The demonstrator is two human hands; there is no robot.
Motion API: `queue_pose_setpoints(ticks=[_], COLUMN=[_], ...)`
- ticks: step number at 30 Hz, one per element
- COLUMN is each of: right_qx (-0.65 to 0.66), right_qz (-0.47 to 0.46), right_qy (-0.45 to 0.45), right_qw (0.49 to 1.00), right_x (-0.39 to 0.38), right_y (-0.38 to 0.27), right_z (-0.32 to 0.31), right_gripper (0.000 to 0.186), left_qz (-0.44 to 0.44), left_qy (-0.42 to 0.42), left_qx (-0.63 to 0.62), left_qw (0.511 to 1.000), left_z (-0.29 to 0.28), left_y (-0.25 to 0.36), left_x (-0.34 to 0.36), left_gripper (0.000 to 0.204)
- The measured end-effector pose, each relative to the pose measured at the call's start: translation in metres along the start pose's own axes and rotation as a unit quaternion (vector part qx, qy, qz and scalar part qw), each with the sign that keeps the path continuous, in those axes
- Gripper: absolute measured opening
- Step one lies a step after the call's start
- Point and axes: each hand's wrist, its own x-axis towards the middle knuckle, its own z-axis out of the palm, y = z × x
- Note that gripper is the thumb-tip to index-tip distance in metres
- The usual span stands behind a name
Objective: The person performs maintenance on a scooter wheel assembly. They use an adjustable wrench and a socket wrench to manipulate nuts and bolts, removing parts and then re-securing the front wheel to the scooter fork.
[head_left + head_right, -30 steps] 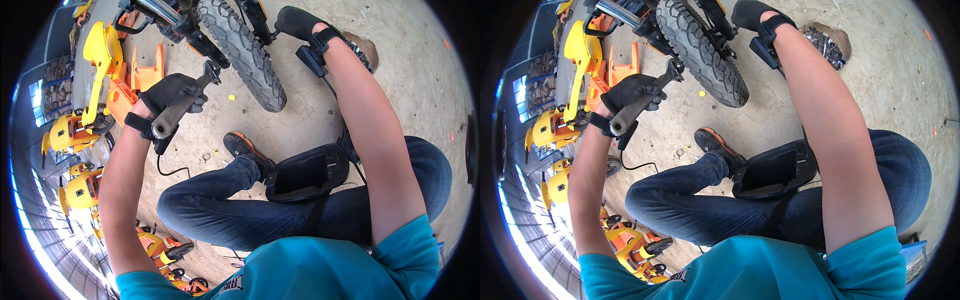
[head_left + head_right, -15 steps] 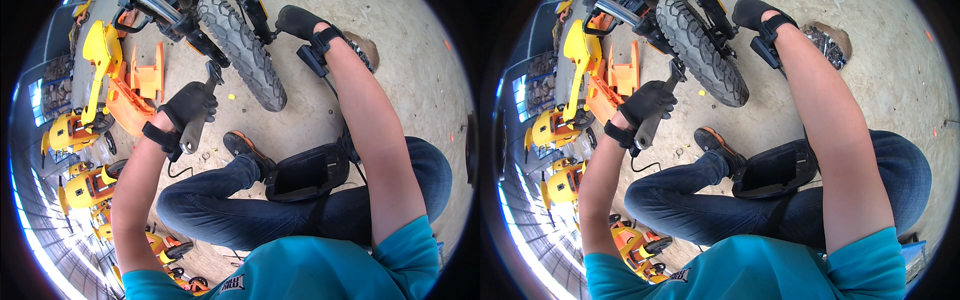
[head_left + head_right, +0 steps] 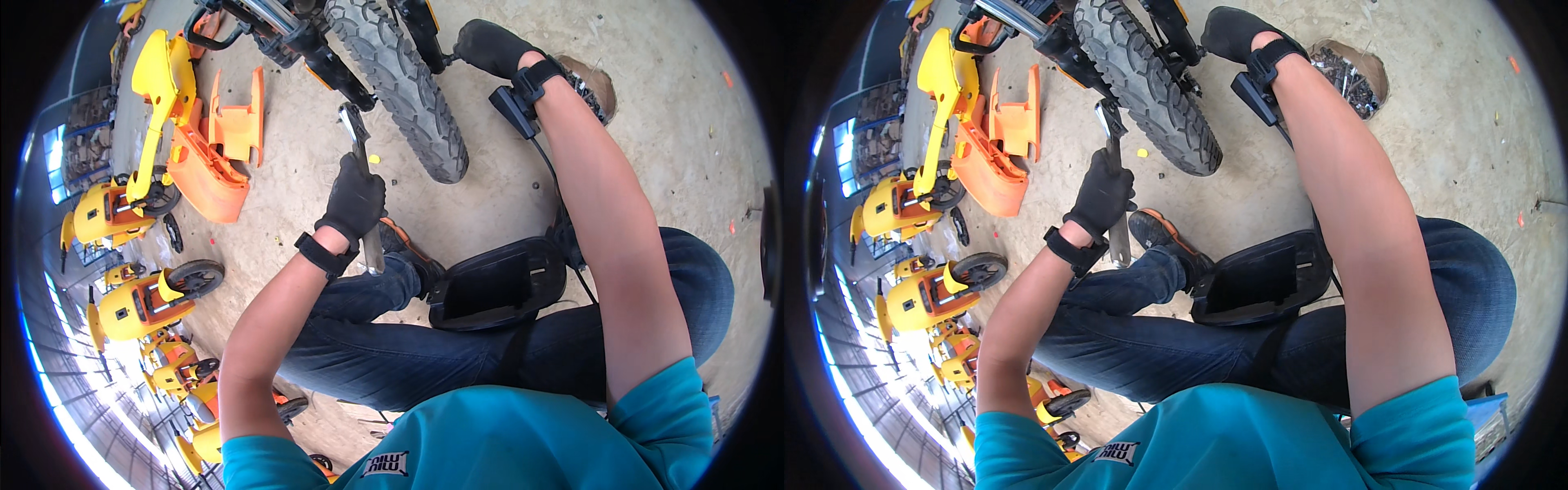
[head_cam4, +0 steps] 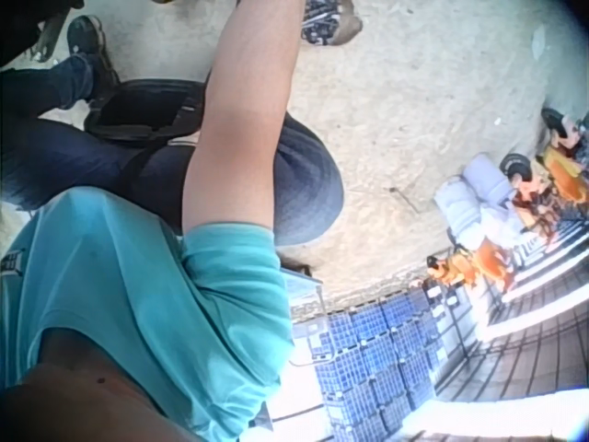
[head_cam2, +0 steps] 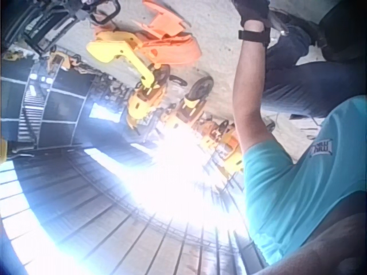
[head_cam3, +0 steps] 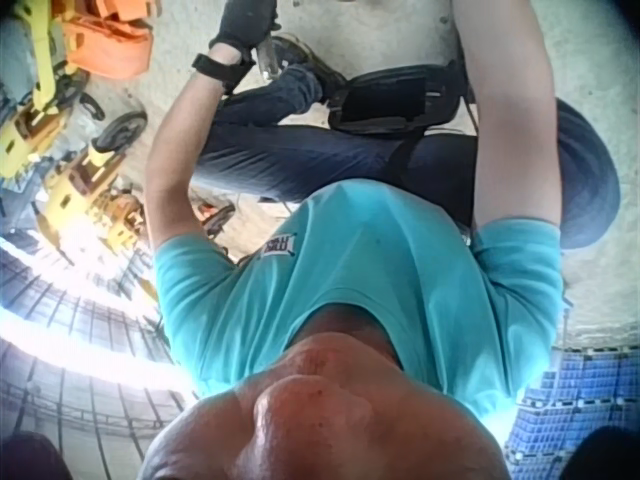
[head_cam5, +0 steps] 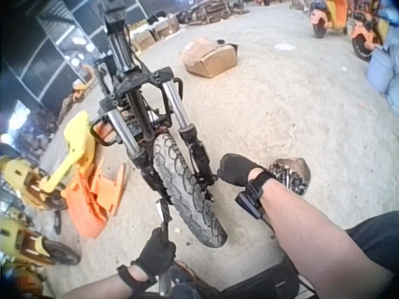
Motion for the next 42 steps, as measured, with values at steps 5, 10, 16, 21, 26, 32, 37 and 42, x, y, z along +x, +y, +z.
queue_pose_setpoints(ticks=[5,10,16,21,26,32,37,42], right_qx=[0.023,0.017,0.083,0.096,0.186,0.099,0.045,0.050], right_qz=[0.005,0.016,0.050,0.067,0.100,0.044,0.025,0.047], right_qy=[-0.017,-0.010,0.002,-0.040,-0.045,-0.034,-0.033,-0.050], right_qw=[1.000,1.000,0.995,0.992,0.976,0.994,0.998,0.996], right_x=[0.000,0.002,0.005,0.007,0.006,-0.002,0.010,0.015], right_y=[-0.004,-0.003,-0.004,-0.007,-0.008,-0.008,-0.010,-0.002], right_z=[-0.007,-0.003,-0.007,-0.021,-0.023,-0.033,-0.040,-0.033], right_gripper=[0.017,0.019,0.019,0.015,0.027,0.009,0.011,0.012], left_qz=[0.033,0.153,0.048,0.065,0.099,0.104,0.036,-0.032], left_qy=[0.032,0.123,0.124,0.137,0.149,0.210,0.190,0.192], left_qx=[0.076,0.105,0.004,-0.014,-0.027,-0.025,-0.265,-0.322], left_qw=[0.996,0.975,0.991,0.988,0.984,0.972,0.945,0.927], left_z=[0.013,0.053,0.098,0.126,0.139,0.147,0.153,0.142], left_y=[0.000,-0.048,-0.065,-0.096,-0.164,-0.148,-0.146,-0.092], left_x=[-0.003,0.006,0.032,0.078,0.143,0.140,0.127,0.092], left_gripper=[0.034,0.048,0.046,0.046,0.037,0.024,0.014,0.005])
